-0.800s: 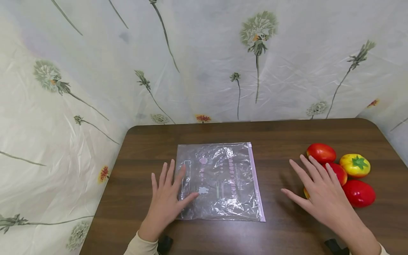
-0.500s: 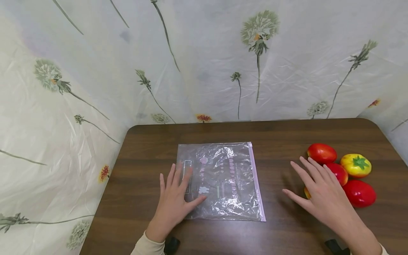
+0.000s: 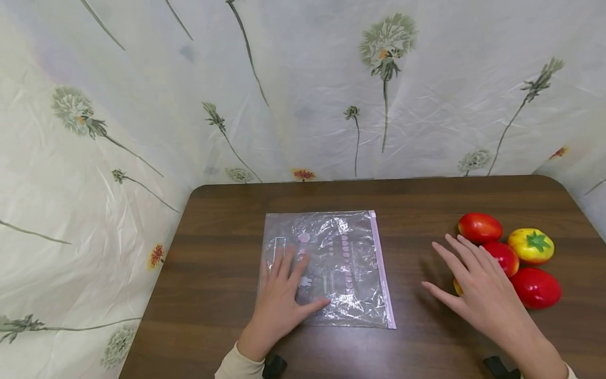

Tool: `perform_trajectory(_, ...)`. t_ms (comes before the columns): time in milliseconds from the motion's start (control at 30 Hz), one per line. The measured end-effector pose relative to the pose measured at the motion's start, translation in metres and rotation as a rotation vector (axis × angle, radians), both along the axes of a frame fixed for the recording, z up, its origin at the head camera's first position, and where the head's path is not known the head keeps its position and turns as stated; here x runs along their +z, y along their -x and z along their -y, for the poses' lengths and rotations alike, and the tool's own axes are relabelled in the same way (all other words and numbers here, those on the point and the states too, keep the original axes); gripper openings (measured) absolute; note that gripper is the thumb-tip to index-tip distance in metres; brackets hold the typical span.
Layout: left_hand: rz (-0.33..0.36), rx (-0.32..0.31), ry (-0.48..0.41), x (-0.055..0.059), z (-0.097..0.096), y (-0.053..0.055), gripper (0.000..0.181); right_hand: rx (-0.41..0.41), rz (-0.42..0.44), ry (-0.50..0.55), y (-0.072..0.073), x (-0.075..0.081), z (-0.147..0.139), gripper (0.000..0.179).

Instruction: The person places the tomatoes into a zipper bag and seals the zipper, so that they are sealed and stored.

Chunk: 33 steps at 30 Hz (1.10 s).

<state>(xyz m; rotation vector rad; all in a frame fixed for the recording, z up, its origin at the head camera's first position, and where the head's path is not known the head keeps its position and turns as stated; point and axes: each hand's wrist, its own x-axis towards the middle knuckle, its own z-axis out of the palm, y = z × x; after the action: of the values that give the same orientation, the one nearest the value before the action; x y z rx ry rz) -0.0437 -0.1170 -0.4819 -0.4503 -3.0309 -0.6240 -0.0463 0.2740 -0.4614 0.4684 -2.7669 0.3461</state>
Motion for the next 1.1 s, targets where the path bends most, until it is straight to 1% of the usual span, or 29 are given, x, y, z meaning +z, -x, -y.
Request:
perform_trajectory(233,0.056,-0.027,-0.021,-0.003,-0.015,0.0,0.105,0.016,-0.016,0.01,0.0,-0.001,-0.001,0.096)
perform_trajectory(400,0.084,-0.042,-0.012,-0.004,-0.024,0.002,0.104,0.009,-0.007,0.006,0.0,-0.002,-0.002,0.095)
perform_trajectory(467,0.085,-0.052,0.004,-0.005,-0.027,0.002,0.105,0.007,-0.002,0.008,0.0,-0.002,-0.003,0.095)
perform_trajectory(633,0.053,-0.078,0.038,-0.01,-0.033,0.004,0.108,0.008,0.001,0.019,0.001,-0.005,-0.005,0.094)
perform_trajectory(800,0.032,-0.09,0.062,-0.013,-0.037,0.004,0.108,0.013,0.006,0.024,0.001,-0.005,-0.005,0.093)
perform_trajectory(1000,0.056,-0.106,0.038,-0.018,-0.04,0.005,0.111,0.021,0.016,0.025,0.002,-0.005,-0.003,0.09)
perform_trajectory(1100,0.08,-0.113,0.044,-0.019,-0.041,0.006,0.113,0.018,0.026,0.019,0.003,-0.005,-0.001,0.089)
